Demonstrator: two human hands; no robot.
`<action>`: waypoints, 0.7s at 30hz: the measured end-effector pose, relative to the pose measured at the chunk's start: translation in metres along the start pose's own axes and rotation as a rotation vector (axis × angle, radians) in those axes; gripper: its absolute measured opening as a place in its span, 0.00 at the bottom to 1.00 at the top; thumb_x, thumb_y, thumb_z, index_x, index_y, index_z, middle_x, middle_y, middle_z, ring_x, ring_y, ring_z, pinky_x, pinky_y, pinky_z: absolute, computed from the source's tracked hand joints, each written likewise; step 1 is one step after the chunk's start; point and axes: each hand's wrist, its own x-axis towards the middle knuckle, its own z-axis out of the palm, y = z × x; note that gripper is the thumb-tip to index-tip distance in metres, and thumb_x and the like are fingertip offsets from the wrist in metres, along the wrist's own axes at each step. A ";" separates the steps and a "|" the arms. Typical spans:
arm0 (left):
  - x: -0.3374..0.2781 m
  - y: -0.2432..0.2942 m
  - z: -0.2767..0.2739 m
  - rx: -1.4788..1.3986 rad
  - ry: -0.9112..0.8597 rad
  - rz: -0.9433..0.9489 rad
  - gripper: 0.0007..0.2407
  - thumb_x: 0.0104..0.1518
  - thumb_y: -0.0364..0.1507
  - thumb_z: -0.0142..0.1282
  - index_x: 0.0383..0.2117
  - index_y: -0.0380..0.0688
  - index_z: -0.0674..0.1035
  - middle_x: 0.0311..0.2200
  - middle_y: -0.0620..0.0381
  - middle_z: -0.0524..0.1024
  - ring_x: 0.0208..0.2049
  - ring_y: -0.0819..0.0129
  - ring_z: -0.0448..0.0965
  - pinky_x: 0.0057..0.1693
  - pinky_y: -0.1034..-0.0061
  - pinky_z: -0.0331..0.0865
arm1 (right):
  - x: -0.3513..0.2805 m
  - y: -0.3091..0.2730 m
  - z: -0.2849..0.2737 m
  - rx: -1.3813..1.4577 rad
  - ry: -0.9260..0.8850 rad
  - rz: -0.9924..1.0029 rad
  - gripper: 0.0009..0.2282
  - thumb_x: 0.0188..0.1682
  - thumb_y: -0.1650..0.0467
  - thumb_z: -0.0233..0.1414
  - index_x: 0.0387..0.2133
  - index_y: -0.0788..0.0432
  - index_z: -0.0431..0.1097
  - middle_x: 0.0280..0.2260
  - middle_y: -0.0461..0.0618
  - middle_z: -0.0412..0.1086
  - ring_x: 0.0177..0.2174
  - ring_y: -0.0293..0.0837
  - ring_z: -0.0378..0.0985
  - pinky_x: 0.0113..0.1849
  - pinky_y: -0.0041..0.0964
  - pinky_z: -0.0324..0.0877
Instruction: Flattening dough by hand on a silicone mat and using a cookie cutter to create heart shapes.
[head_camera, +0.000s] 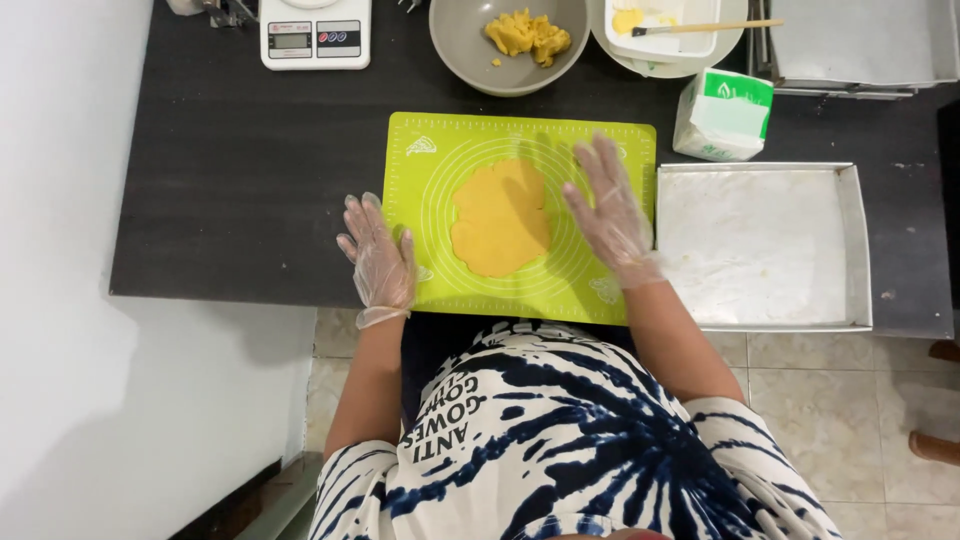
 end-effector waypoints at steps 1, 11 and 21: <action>-0.003 0.004 -0.007 -0.012 -0.008 0.050 0.29 0.71 0.38 0.38 0.72 0.39 0.43 0.73 0.37 0.38 0.74 0.42 0.37 0.72 0.41 0.27 | -0.008 0.006 -0.009 -0.024 0.024 0.012 0.32 0.58 0.48 0.31 0.71 0.51 0.48 0.72 0.53 0.38 0.69 0.53 0.37 0.66 0.54 0.41; -0.006 0.070 0.014 0.130 -0.310 0.526 0.31 0.66 0.51 0.20 0.72 0.47 0.51 0.73 0.45 0.44 0.73 0.53 0.41 0.72 0.44 0.29 | -0.040 0.012 0.009 -0.395 -0.258 -0.007 0.31 0.58 0.52 0.31 0.72 0.51 0.40 0.72 0.55 0.33 0.69 0.51 0.34 0.65 0.52 0.36; 0.043 0.096 0.064 0.223 -0.247 0.428 0.29 0.70 0.42 0.32 0.73 0.42 0.43 0.74 0.42 0.40 0.75 0.52 0.37 0.73 0.43 0.28 | 0.051 0.002 0.070 -0.323 -0.039 -0.002 0.29 0.61 0.52 0.24 0.74 0.46 0.30 0.72 0.57 0.21 0.70 0.56 0.24 0.66 0.61 0.31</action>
